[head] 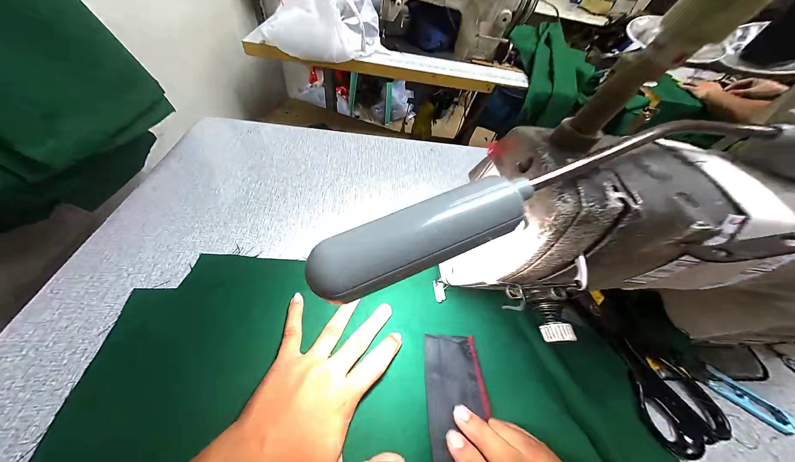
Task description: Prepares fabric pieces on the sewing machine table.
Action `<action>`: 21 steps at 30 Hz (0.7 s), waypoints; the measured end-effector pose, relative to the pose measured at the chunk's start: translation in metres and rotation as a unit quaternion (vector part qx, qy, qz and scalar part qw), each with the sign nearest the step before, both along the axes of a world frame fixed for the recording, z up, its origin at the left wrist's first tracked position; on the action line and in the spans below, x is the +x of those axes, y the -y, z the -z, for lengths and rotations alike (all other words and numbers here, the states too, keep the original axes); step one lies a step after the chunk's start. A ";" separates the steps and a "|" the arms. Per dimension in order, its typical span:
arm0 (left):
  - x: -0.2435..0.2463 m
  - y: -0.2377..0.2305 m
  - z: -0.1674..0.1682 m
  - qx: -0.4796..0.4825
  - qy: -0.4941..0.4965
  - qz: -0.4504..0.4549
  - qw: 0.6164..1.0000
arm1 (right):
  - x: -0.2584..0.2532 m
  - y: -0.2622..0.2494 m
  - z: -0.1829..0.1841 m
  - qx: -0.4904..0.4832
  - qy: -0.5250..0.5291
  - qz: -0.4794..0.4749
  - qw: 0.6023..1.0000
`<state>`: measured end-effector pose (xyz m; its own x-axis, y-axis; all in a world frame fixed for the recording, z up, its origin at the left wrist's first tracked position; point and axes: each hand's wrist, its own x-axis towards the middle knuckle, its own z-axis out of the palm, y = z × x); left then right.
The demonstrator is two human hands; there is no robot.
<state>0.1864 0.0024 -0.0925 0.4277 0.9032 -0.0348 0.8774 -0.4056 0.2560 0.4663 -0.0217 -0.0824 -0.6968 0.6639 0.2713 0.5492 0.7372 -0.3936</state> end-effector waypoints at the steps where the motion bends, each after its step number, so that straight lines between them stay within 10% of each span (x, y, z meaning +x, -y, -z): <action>1: 0.001 -0.001 -0.004 -0.013 0.010 -0.003 1.000 | -0.006 -0.004 0.000 0.001 0.001 -0.007 1.000; 21: 0.014 -0.007 0.007 0.067 0.043 0.014 0.997 | -0.002 -0.074 0.008 0.046 0.109 -0.041 0.992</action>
